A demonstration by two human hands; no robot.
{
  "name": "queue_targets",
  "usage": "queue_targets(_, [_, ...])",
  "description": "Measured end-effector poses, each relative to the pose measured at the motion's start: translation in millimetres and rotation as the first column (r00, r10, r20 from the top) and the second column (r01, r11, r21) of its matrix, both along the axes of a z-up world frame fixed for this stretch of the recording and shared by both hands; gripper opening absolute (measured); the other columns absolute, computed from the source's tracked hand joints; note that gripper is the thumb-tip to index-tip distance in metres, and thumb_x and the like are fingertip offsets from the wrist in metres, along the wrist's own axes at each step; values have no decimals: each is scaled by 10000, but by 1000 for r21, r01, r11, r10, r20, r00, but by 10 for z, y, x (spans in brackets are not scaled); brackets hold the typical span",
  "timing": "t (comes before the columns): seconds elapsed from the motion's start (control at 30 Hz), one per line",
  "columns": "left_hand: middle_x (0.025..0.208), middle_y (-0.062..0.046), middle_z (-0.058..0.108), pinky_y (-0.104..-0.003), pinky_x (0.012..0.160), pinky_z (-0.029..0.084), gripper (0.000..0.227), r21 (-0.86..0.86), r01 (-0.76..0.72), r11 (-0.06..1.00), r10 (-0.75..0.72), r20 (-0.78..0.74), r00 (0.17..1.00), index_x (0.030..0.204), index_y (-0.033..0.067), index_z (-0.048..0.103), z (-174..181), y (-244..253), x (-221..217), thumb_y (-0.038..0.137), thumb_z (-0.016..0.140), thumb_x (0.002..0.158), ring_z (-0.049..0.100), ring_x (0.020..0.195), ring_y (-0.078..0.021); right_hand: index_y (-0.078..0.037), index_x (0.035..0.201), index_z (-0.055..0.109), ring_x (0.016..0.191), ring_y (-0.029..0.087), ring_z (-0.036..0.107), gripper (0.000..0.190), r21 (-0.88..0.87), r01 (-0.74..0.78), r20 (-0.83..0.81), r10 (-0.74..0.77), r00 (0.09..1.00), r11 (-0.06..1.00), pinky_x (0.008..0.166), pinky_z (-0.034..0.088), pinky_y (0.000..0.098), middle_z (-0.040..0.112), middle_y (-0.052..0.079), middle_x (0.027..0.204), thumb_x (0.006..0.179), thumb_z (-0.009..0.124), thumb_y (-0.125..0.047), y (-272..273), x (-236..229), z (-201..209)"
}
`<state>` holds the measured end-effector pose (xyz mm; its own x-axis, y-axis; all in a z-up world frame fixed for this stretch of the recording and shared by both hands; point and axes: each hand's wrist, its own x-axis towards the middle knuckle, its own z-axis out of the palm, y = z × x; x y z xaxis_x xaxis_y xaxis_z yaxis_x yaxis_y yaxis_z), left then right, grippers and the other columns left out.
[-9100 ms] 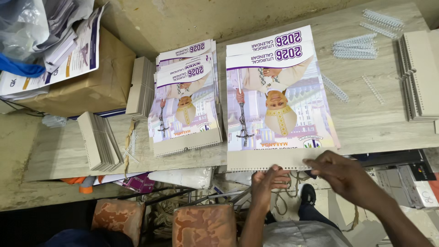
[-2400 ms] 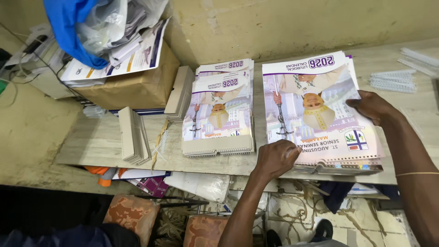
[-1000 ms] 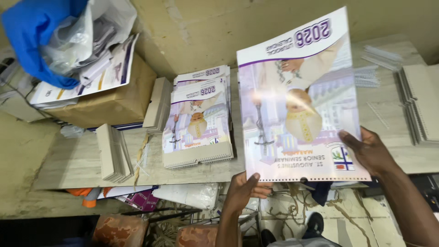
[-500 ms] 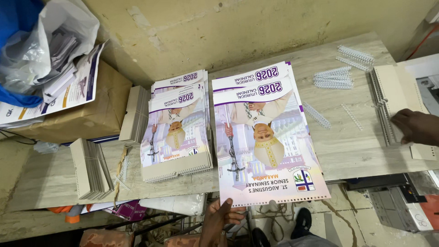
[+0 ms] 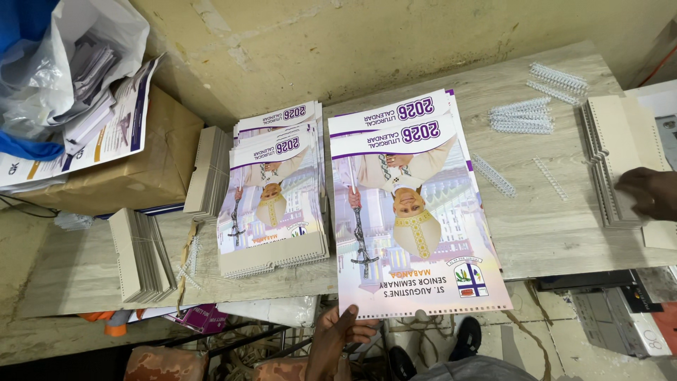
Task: The person inserts a plastic spiral binding wire into the pre-punched holes of a calendar page by hand. They align the wire with the holes and push it through to secure the pages together.
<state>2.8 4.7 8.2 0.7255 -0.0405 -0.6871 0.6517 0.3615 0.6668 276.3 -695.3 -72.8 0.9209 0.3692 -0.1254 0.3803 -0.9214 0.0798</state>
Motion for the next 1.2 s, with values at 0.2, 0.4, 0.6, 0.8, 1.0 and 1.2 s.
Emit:
queue_targets(0.2, [1135, -518, 778, -432, 627, 697, 391, -41, -16, 999, 18, 39, 999, 959, -12, 594, -322, 84, 35, 305, 810, 887, 822, 800, -432, 118, 1579, 333, 885, 438, 871, 1034, 8, 765, -351, -714, 605, 644, 639, 680, 465, 863, 371, 1042, 960, 770, -586, 542, -245, 304])
queue_targets(0.4, [1076, -425, 820, -451, 685, 700, 387, 28, -25, 999, 24, 20, 1000, 1001, -34, 615, -14, -33, 42, 309, 772, 916, 822, 844, -426, 158, 1007, 767, 628, 368, 762, 744, 277, 762, -70, -779, 623, 585, 463, 514, 453, 773, 272, 721, 968, 873, -577, 782, -559, 274])
queue_targets(0.6, [1073, -426, 815, -479, 721, 724, 359, 33, 12, 999, -14, 48, 999, 971, -48, 662, -67, 19, 52, 300, 749, 940, 830, 898, -459, -7, 1369, 612, 1122, 319, 702, 1102, 66, 371, 183, -377, 908, 926, 996, 580, 418, 721, 161, 1226, 606, 839, -770, 609, -777, 241])
queue_targets(0.8, [1020, -513, 804, -386, 557, 652, 502, -19, -66, 998, 67, 106, 992, 679, 104, 364, -115, 8, 125, 244, 770, 939, 845, 747, -452, -255, 1414, 621, 1303, 268, 751, 1013, 6, 223, -53, -223, 973, 975, 970, 660, 414, 667, -17, 1521, 541, 1093, -460, 508, -706, 193])
queue_targets(1.0, [1018, -477, 818, -400, 575, 676, 429, 14, -29, 999, 28, 102, 994, 768, 38, 493, -106, 4, 152, 311, 795, 903, 842, 754, -430, -322, 1333, 880, 1279, 210, 818, 613, 325, 466, -358, -349, 866, 823, 1057, 719, 342, 808, 8, 1448, 980, 648, 122, 188, -524, 241])
queue_targets(1.2, [824, -416, 790, -426, 543, 667, 397, -92, 2, 996, 16, 200, 980, 774, 20, 584, -583, 5, 103, 315, 791, 941, 856, 898, -478, 159, 1709, 445, 1371, 414, 608, 440, 906, -45, 210, -353, 912, 422, 980, 458, 401, 574, 330, 1623, 1271, 468, 123, 702, -1100, 150])
